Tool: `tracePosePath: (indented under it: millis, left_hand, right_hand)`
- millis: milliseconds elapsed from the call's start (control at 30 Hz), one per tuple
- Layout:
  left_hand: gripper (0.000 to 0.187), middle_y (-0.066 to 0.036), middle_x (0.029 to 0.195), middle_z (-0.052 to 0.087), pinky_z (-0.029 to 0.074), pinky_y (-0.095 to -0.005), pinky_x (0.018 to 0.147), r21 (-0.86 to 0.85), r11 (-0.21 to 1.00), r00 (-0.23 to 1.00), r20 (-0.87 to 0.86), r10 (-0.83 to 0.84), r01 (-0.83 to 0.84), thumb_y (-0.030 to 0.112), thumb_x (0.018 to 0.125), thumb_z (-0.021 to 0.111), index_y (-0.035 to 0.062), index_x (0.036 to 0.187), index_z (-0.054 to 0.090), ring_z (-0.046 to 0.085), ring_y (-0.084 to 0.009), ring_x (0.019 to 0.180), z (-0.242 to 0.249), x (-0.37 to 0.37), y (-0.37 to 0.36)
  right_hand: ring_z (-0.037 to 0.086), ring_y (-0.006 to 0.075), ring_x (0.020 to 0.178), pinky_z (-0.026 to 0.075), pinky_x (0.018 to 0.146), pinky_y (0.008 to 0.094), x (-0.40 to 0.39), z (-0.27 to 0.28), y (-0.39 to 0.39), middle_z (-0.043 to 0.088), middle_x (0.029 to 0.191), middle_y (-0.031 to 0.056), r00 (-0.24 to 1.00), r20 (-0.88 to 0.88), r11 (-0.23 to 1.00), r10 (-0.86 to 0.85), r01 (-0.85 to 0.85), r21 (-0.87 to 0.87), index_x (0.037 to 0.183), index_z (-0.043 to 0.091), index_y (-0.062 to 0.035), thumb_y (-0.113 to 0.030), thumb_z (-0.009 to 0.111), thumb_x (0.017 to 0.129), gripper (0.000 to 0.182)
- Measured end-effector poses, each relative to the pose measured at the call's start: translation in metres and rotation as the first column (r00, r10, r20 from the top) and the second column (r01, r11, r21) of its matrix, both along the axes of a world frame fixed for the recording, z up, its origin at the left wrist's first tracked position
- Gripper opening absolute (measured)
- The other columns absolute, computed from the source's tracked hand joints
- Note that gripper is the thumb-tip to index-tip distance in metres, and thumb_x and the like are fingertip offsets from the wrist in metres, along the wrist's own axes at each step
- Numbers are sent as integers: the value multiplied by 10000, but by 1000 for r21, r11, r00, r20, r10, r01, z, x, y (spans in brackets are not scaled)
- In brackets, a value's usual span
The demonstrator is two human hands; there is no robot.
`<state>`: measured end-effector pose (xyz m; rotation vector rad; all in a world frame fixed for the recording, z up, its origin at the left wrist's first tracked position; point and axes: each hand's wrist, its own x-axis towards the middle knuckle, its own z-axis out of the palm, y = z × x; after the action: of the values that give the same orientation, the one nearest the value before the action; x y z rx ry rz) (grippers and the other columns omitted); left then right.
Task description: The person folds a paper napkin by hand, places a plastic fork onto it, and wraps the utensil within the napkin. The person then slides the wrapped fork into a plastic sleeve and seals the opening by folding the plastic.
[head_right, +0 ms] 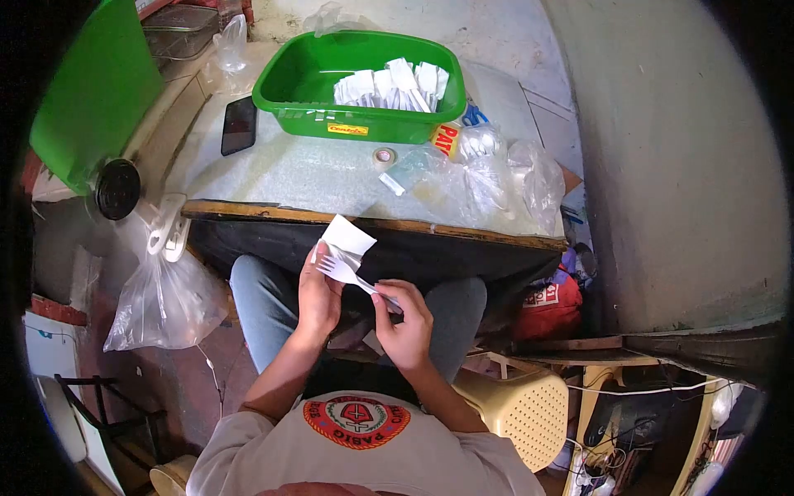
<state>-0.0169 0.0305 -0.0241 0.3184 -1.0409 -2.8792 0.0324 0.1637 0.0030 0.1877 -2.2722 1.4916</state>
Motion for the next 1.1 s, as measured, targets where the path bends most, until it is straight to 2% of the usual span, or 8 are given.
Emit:
tracePosePath:
  millis: [133, 267, 533, 667, 767, 833, 967, 1100]
  left_hand:
    - [376, -94, 1125, 645, 546, -328, 866, 16, 1000, 1000, 23, 21, -21, 307, 1047, 452, 1, 1250, 534, 647, -180, 1006, 4, -1, 1]
    - [368, -104, 1142, 639, 546, -344, 886, 47, 999, 998, 51, 22, -25, 293, 1051, 440, 0, 1256, 528, 645, -195, 1021, 1, 0, 2]
    - [347, -115, 1160, 638, 546, -352, 899, 72, 995, 997, 28, -73, 70, 254, 1051, 432, -7, 1264, 518, 650, -200, 1030, 6, 3, -5]
    - [342, -120, 1168, 638, 545, -356, 906, 85, 992, 995, 11, -97, 95, 238, 1048, 436, -13, 1266, 517, 651, -203, 1039, 6, 3, -7]
    - [341, -126, 1176, 637, 540, -373, 925, 106, 990, 995, 13, -99, 97, 232, 1046, 437, -18, 1262, 519, 650, -211, 1053, 4, 3, -6]
    - [342, -133, 1181, 636, 532, -393, 946, 115, 990, 996, 32, -82, 78, 227, 1044, 436, -24, 1264, 515, 648, -222, 1064, 5, 4, -6]
    - [341, -137, 1187, 633, 526, -401, 958, 123, 988, 995, 25, -97, 94, 222, 1045, 428, -25, 1263, 513, 644, -233, 1072, 2, 3, -7]
    - [324, -137, 1173, 638, 524, -404, 952, 163, 980, 993, 11, -115, 112, 208, 1044, 423, -26, 1245, 523, 644, -237, 1066, 6, 4, -10]
  right_hand:
    - [692, 186, 865, 531, 739, 267, 2, 4, 1, 701, 985, 128, 999, -40, 998, 13, -10, 65, 969, 677, -4, 50, 701, 829, 152]
    - [695, 182, 876, 532, 741, 263, 1, -2, -2, 703, 1002, 131, 999, -21, 998, 24, -22, 52, 970, 672, 2, 46, 704, 831, 149]
    - [693, 162, 866, 532, 727, 257, 1, -6, -3, 706, 975, 129, 998, 42, 999, 35, -34, -28, 974, 668, 8, 51, 690, 849, 134]
    - [706, 189, 846, 549, 693, 271, -3, -13, -1, 691, 982, 134, 999, -13, 999, 41, -40, 22, 995, 655, 3, 15, 683, 873, 126]
    - [707, 193, 840, 545, 693, 272, -2, -15, -1, 691, 962, 141, 999, 18, 999, 43, -43, 1, 994, 655, 2, 13, 679, 876, 120]
    - [689, 152, 853, 523, 735, 250, -1, -17, -2, 704, 949, 131, 998, 64, 998, 25, -22, -57, 990, 667, 18, 42, 690, 858, 136]
    - [690, 155, 849, 528, 728, 256, -1, -17, -3, 705, 949, 133, 995, 95, 999, 2, 2, -43, 1004, 681, 16, 44, 685, 859, 149]
    - [695, 177, 833, 539, 723, 269, -2, -20, -3, 706, 938, 134, 999, -34, 997, 15, -13, 80, 1023, 701, 14, 56, 664, 866, 167]
